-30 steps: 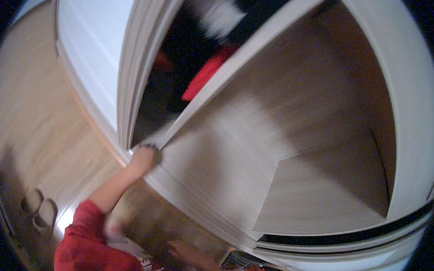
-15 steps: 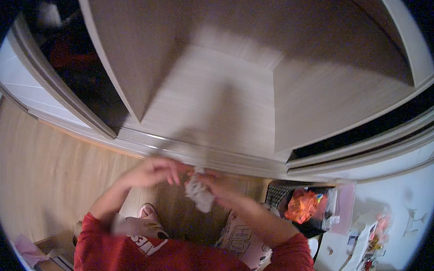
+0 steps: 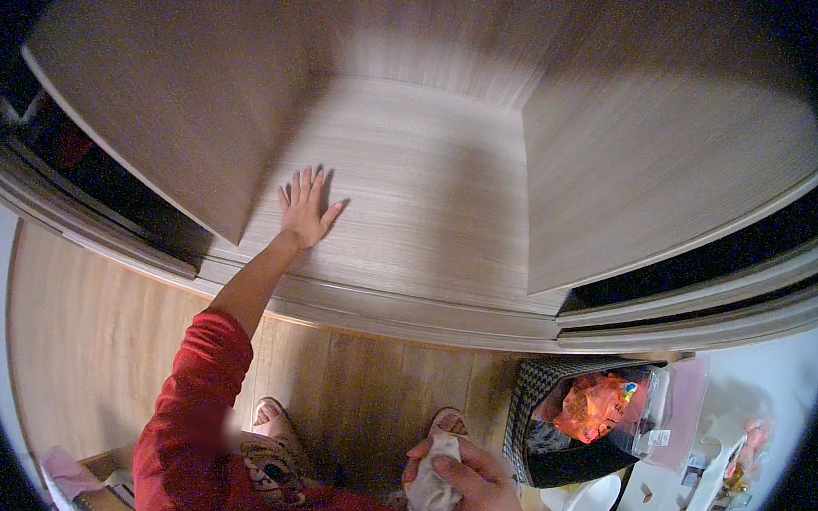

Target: The person kneels on the floor and wipes the interior surfaces of a light-colored wooden cabinet using a pink cloth. They clean the top shelf, side panels, and the bottom surface of the cabinet, repeatedly folding and adjusting the cloth to reach different areas.

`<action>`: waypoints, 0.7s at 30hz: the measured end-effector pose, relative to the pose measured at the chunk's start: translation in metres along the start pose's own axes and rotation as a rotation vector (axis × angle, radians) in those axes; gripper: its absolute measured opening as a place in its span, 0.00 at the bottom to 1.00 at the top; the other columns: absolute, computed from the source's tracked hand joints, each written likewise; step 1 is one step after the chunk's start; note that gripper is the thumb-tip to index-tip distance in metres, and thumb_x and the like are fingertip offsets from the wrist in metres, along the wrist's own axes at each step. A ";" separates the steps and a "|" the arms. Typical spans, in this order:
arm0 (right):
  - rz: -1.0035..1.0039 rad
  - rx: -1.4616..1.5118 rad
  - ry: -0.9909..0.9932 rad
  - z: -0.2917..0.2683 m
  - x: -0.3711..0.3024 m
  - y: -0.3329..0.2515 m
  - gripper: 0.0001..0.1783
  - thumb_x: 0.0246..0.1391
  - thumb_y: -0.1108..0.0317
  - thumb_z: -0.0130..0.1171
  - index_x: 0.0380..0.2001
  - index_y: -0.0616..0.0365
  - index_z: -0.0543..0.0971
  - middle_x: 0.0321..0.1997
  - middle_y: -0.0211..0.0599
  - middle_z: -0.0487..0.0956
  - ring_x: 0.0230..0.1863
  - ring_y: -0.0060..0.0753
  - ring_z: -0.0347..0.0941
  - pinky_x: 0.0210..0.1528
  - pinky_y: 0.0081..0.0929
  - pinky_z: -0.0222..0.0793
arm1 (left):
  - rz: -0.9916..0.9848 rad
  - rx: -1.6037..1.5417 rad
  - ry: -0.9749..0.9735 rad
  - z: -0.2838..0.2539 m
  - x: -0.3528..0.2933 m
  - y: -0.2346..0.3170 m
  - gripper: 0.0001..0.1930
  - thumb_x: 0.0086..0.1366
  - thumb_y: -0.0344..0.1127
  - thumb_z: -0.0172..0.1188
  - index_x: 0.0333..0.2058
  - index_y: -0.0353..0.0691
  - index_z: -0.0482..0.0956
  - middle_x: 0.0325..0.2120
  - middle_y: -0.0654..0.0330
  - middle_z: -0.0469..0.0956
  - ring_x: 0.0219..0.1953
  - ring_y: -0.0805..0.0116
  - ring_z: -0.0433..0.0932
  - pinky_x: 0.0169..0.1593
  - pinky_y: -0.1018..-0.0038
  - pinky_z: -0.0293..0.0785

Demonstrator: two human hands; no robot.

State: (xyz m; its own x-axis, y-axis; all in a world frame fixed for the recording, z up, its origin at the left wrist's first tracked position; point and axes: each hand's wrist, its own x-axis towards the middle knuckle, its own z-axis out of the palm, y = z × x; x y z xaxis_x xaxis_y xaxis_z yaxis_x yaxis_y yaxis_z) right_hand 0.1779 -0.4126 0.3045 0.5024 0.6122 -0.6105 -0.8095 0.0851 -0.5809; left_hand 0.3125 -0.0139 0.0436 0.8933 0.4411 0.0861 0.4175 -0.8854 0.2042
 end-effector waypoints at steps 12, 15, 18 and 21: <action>0.056 0.008 0.098 -0.022 0.004 -0.031 0.18 0.52 0.60 0.52 0.39 0.66 0.71 0.30 0.46 0.74 0.31 0.39 0.73 0.32 0.33 0.71 | 0.062 0.055 0.001 0.036 0.000 0.052 0.41 0.61 0.63 0.36 0.62 0.33 0.48 0.64 0.49 0.43 0.67 0.52 0.38 0.64 0.49 0.30; 0.045 0.056 -0.091 -0.038 0.007 -0.030 0.17 0.59 0.62 0.47 0.45 0.64 0.69 0.38 0.43 0.74 0.40 0.38 0.72 0.42 0.32 0.68 | 0.144 0.057 -0.013 0.038 -0.013 0.064 0.41 0.62 0.62 0.34 0.62 0.32 0.47 0.64 0.47 0.42 0.67 0.52 0.36 0.65 0.51 0.29; 0.080 0.080 -0.074 -0.030 0.002 -0.033 0.17 0.59 0.62 0.47 0.46 0.64 0.68 0.38 0.42 0.74 0.39 0.37 0.72 0.42 0.31 0.68 | 0.242 0.054 -0.042 0.038 -0.029 0.076 0.41 0.63 0.62 0.34 0.62 0.31 0.47 0.64 0.46 0.42 0.67 0.51 0.35 0.65 0.52 0.28; 0.045 0.092 -0.106 -0.029 0.004 -0.027 0.17 0.59 0.63 0.46 0.46 0.63 0.69 0.38 0.41 0.74 0.40 0.35 0.71 0.41 0.29 0.67 | 0.312 -0.006 -0.036 0.037 -0.044 0.080 0.40 0.63 0.60 0.37 0.61 0.30 0.47 0.64 0.44 0.42 0.67 0.49 0.37 0.65 0.53 0.30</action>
State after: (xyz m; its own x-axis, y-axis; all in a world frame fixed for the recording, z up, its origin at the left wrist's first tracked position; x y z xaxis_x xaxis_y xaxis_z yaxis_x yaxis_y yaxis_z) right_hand 0.2106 -0.4356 0.3022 0.4341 0.6965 -0.5714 -0.8572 0.1243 -0.4997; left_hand 0.3123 -0.1093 0.0200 0.9835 0.1423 0.1113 0.1210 -0.9763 0.1794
